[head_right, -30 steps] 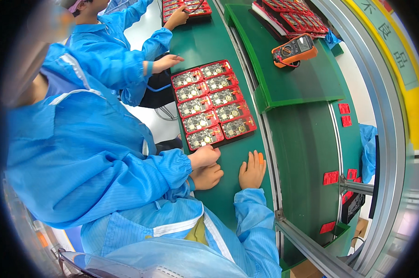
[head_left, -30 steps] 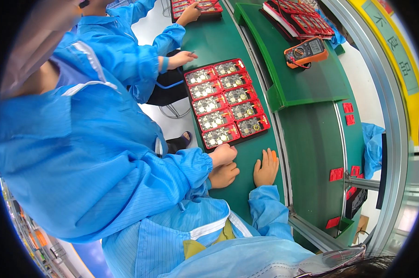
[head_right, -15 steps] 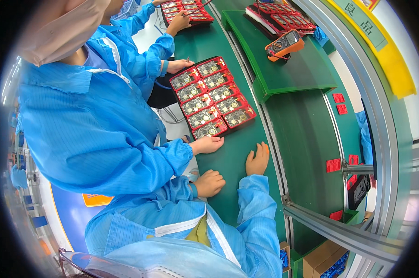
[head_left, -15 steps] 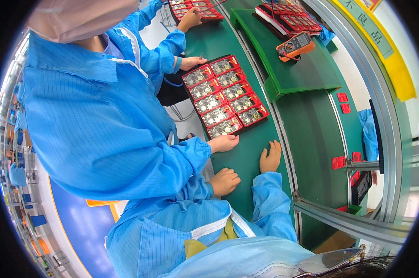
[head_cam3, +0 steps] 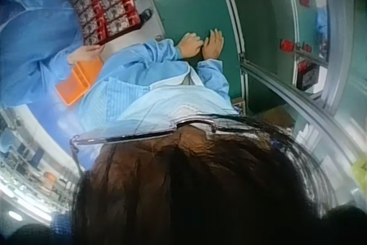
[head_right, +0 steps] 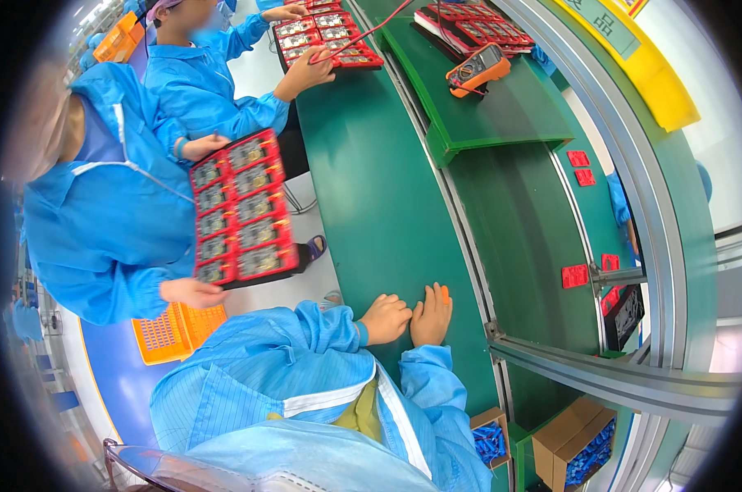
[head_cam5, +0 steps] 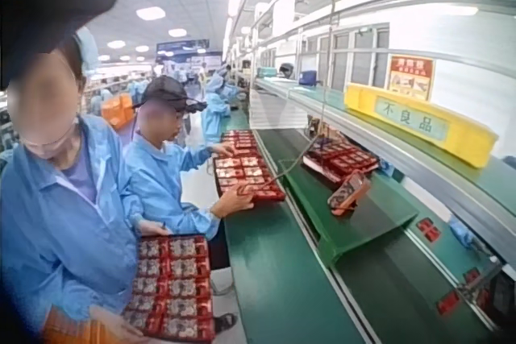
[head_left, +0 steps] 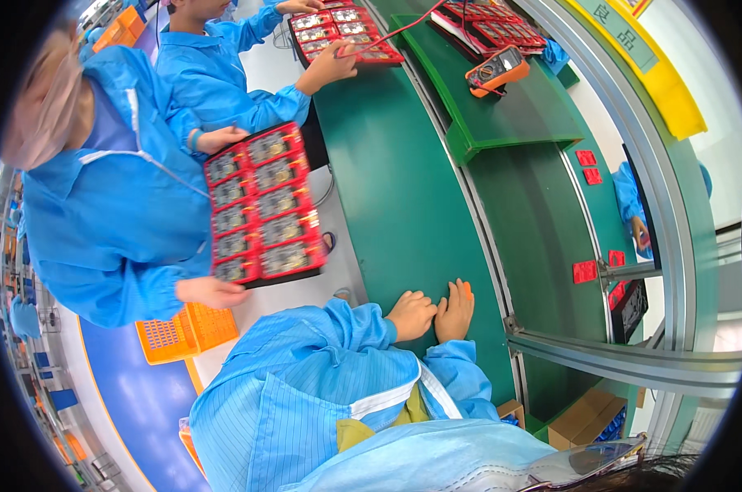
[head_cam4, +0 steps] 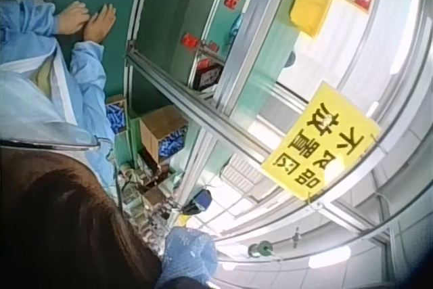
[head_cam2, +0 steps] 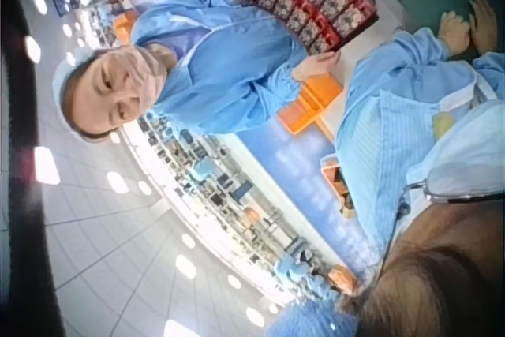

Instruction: The person carries a tray of circuit boards to their workstation, then installs cylindrical batteries onto the boards and solders them using a soldering iron and solder wire.

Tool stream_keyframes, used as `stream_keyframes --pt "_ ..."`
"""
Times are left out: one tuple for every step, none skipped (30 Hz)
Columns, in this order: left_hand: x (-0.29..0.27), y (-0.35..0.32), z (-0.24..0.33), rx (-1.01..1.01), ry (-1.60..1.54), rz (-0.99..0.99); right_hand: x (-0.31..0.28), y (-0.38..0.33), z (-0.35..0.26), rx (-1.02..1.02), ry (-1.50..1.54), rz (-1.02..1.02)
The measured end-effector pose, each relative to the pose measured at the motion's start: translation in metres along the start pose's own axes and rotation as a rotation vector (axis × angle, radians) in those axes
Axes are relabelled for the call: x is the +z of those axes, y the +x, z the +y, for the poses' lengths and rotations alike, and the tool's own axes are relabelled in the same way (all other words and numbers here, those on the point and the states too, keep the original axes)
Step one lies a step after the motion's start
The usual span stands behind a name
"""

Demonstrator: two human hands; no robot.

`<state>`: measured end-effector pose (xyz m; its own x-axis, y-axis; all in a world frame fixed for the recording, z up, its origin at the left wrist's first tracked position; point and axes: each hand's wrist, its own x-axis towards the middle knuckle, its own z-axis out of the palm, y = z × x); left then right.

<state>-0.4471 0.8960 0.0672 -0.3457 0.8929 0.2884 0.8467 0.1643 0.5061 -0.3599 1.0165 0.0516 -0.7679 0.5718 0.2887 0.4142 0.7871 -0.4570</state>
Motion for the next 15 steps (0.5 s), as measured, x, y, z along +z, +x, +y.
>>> stream_keyframes --pt "-0.008 -0.013 0.003 0.008 0.000 0.005 -0.003 -0.015 -0.015 0.010 -0.021 -0.017" --pt "-0.017 -0.027 0.006 0.015 0.002 0.007 -0.005 -0.028 -0.031 0.030 -0.022 -0.023" --pt "-0.013 -0.019 0.009 0.035 0.005 0.035 -0.010 -0.024 -0.025 0.024 -0.048 -0.023" --pt "-0.012 -0.011 0.012 0.040 -0.003 0.038 -0.014 -0.019 -0.019 0.018 -0.070 -0.025" --pt "-0.010 -0.004 0.015 0.070 0.000 0.069 -0.020 -0.014 -0.013 0.011 -0.076 -0.026" --pt "-0.011 -0.001 0.015 0.097 0.009 0.092 -0.021 -0.012 -0.012 0.018 -0.072 -0.029" --pt "-0.011 0.001 0.013 0.096 0.009 0.084 -0.021 -0.009 -0.010 0.009 -0.070 -0.024" --pt "-0.011 0.003 0.012 0.131 0.030 0.077 -0.021 -0.006 -0.008 0.000 -0.069 -0.019" --pt "-0.012 0.000 0.011 0.162 0.051 0.065 -0.020 -0.008 -0.010 0.008 -0.062 -0.029" --pt "-0.013 -0.002 0.010 0.155 0.049 0.053 -0.020 -0.010 -0.013 0.011 -0.049 -0.035" --pt "-0.014 -0.003 0.010 0.159 0.069 0.024 -0.021 -0.012 -0.015 0.014 -0.036 -0.041" --pt "-0.016 -0.003 0.009 0.169 0.080 0.011 -0.021 -0.012 -0.017 0.012 -0.046 -0.046" --pt "-0.017 -0.005 0.008 0.166 0.071 0.017 -0.022 -0.012 -0.019 0.008 -0.053 -0.044" --pt "-0.018 -0.006 0.007 0.177 0.064 0.027 -0.023 -0.012 -0.021 0.004 -0.061 -0.042" --pt "-0.019 -0.007 0.008 0.185 0.068 0.024 -0.023 -0.013 -0.022 0.006 -0.056 -0.048"
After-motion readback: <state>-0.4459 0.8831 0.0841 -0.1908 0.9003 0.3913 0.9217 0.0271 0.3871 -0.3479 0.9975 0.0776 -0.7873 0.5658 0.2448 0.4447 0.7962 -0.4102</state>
